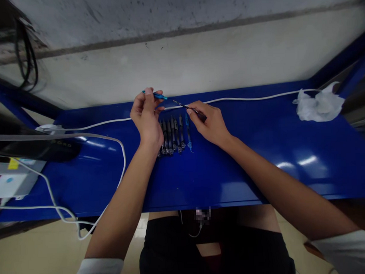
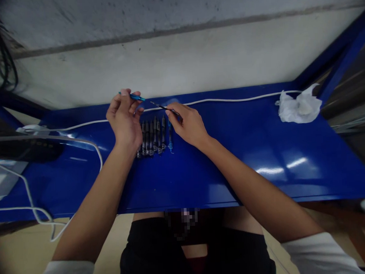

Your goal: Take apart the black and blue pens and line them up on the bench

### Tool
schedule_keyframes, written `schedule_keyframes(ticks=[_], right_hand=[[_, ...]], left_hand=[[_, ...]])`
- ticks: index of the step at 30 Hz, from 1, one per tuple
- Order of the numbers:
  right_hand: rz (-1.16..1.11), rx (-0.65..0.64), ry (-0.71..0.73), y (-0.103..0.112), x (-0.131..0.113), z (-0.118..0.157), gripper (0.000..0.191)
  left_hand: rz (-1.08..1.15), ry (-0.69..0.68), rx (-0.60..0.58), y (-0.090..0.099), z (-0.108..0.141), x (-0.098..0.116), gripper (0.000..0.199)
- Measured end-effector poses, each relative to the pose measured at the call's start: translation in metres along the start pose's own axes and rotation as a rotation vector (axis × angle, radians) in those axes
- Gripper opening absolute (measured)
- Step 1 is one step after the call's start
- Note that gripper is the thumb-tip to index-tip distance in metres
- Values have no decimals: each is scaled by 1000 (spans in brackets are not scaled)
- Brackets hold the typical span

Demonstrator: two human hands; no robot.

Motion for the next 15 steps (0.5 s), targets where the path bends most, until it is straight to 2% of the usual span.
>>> schedule_keyframes(ticks=[5, 11, 15], right_hand=[[-8, -1, -10, 1, 0, 1, 31], [-9, 14, -16, 0, 2, 2, 25], [-10, 20, -16, -1, 4, 3, 26]], left_hand=[[10, 15, 70, 9, -5, -4, 38], [1, 15, -5, 9, -4, -10, 41], [11, 44, -12, 7, -2, -11, 44]])
Point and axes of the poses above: each hand's wrist, its own z-axis away from the middle knuckle, its own y-axis out of the back of the hand, x = y × z, the point moved 5 cm from there along -z, towards the middle knuckle
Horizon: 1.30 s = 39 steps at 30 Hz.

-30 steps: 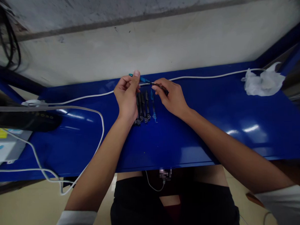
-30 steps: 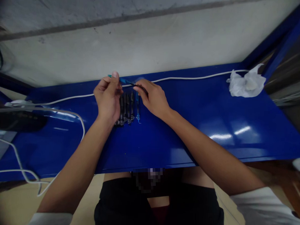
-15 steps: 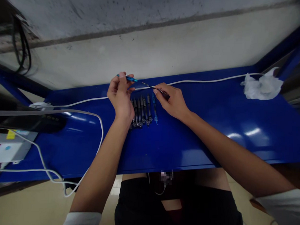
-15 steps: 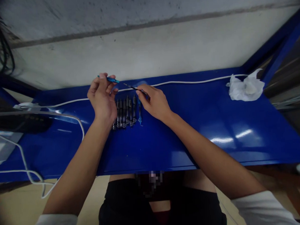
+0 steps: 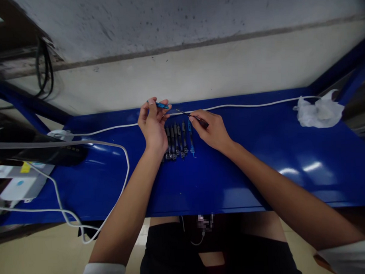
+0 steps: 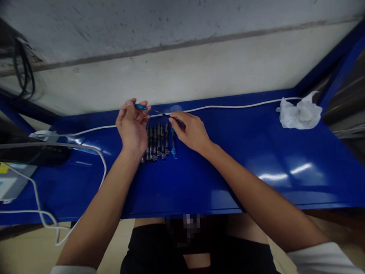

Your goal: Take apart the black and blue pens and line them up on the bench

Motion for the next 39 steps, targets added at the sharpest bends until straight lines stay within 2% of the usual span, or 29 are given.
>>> schedule_keyframes(ticks=[6, 12, 18, 25, 39], right_hand=[[10, -8, 3, 1, -2, 0, 27], [15, -10, 9, 0, -3, -1, 27], [23, -18, -5, 0, -2, -1, 28], [27, -8, -2, -1, -1, -1, 26], [-24, -10, 49, 1, -5, -2, 23]], left_hand=[[62, 60, -75, -11, 5, -2, 37], [92, 83, -82, -20, 14, 4, 35], [96, 73, -89, -21, 14, 5, 27], [53, 55, -118, -24, 15, 2, 32], [-32, 74, -325, -37, 27, -5, 25]])
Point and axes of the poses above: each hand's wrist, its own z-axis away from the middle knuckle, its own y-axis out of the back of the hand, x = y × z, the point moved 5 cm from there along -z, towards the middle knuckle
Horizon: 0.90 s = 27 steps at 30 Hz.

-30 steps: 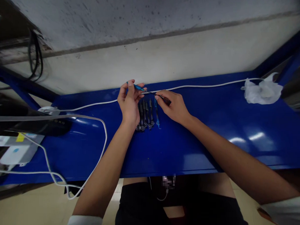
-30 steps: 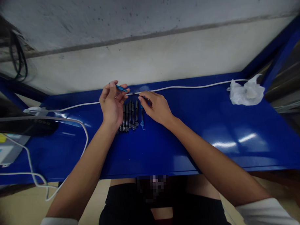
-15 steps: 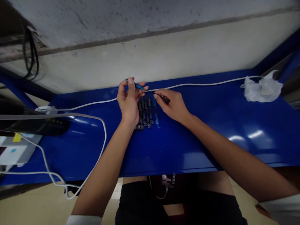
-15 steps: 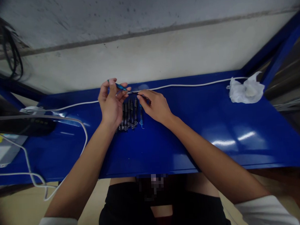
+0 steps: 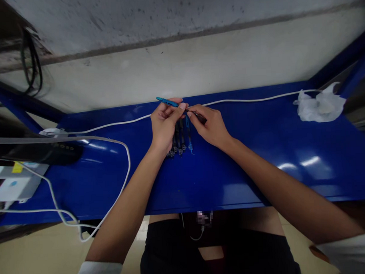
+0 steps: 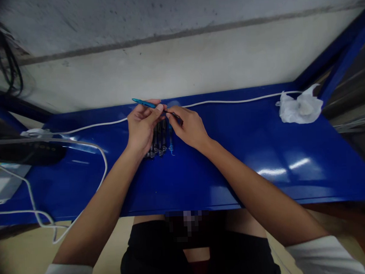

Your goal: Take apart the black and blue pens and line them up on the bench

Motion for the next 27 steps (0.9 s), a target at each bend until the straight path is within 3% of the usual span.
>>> schedule_keyframes(ticks=[13, 21, 27], right_hand=[[9, 8, 25, 1, -3, -1, 26], [19, -9, -48, 1, -3, 1, 32], [21, 14, -52, 2, -5, -1, 33]], left_hand=[[-20, 33, -13, -3, 2, 0, 22], [-109, 9, -4, -5, 2, -5, 26], [-194, -100, 127, 1, 3, 7, 31]])
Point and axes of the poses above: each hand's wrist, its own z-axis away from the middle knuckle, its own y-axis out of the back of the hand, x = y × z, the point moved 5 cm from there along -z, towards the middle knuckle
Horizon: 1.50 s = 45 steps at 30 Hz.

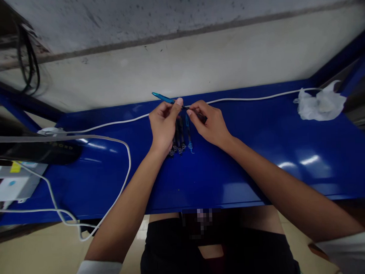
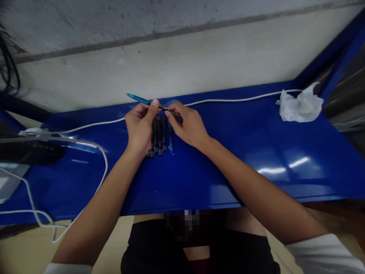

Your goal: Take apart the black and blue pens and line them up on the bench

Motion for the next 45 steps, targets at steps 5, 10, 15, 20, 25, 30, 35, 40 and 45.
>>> schedule_keyframes(ticks=[5, 10, 15, 20, 25, 30, 35, 40, 45], right_hand=[[-31, 14, -3, 1, 0, 0, 29], [-23, 3, -4, 1, 2, 1, 33], [-17, 10, -16, 1, 3, 1, 34], [-26, 13, -20, 1, 2, 0, 33], [-38, 11, -28, 0, 3, 1, 33], [-41, 9, -14, 0, 2, 1, 31], [-24, 10, -14, 1, 2, 0, 39], [-16, -12, -2, -2, 3, 0, 38], [-55, -27, -41, -4, 8, 1, 28]], left_hand=[[108, -16, 218, 24, -11, 4, 42], [187, 45, 319, 37, -18, -2, 41], [207, 77, 272, 31, -14, -5, 33], [171, 56, 210, 25, -12, -5, 41], [222, 84, 217, 21, -9, -4, 37], [182, 65, 123, 11, -5, -3, 31], [89, 24, 24, 3, -2, -3, 30], [54, 17, -18, 1, -1, -2, 29], [40, -4, -146, -10, 4, -1, 24]])
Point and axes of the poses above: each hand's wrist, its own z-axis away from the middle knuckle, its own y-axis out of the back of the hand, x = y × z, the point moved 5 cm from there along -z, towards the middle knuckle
